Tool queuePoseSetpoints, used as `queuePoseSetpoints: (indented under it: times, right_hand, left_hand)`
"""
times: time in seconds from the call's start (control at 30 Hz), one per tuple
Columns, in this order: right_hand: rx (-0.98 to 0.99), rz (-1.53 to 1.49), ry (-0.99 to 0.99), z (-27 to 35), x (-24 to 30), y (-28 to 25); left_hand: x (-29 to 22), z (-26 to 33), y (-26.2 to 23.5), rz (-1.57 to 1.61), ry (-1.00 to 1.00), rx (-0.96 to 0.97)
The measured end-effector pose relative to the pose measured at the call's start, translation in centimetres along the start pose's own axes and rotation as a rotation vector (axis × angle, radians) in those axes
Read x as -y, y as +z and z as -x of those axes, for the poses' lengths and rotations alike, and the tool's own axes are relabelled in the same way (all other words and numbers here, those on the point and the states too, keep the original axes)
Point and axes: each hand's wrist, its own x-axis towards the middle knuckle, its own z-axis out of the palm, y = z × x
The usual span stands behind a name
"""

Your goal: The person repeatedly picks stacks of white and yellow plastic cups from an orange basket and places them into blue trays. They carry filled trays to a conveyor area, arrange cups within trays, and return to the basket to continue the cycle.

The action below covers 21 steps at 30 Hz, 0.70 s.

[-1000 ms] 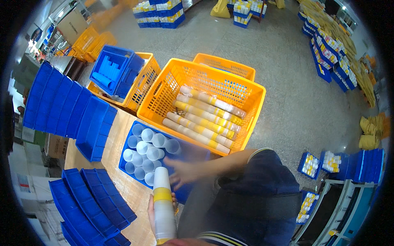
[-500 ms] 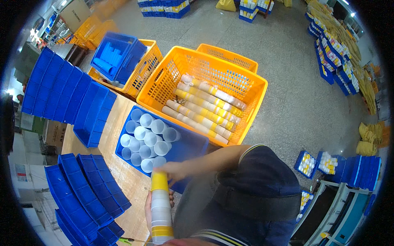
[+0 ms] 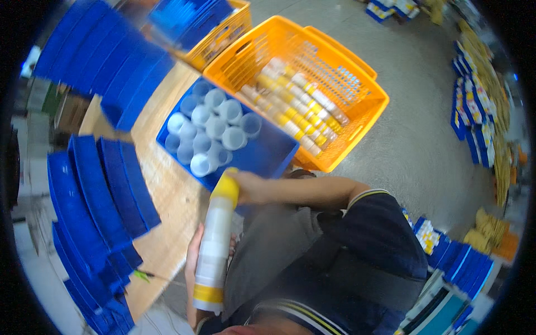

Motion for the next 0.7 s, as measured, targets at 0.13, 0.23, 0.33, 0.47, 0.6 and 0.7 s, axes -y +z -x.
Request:
queuePoseSetpoints:
  times: [0.13, 0.23, 0.33, 0.47, 0.6, 0.7]
  right_hand:
    - [0.007, 0.038, 0.032, -1.7, 1.0, -0.2]
    - [0.045, 0.006, 0.025, -1.4, 0.5, 0.2]
    - [0.16, 0.14, 0.003, 0.8, -0.5, 0.3]
    - [0.065, 0.286, -0.02, 3.8, 0.3, -0.6]
    - [-0.107, -0.019, -0.095, 5.3, 3.4, -1.8]
    - [-0.071, -0.052, 0.053, 5.8, 4.2, -2.1]
  left_hand:
    - [0.3, -0.2, -1.7, 0.0, 0.175, -0.014]
    - [0.3, -1.0, -2.3, 0.035, 0.249, 0.073]
    - [0.6, -2.8, -1.8, 0.064, 0.17, 0.099]
    - [1.2, -5.2, 0.0, 0.024, 0.099, 0.154]
    - [1.5, -5.7, 1.9, 0.102, -0.003, 0.242]
    - [1.8, -5.5, 3.1, 0.133, 0.015, 0.176]
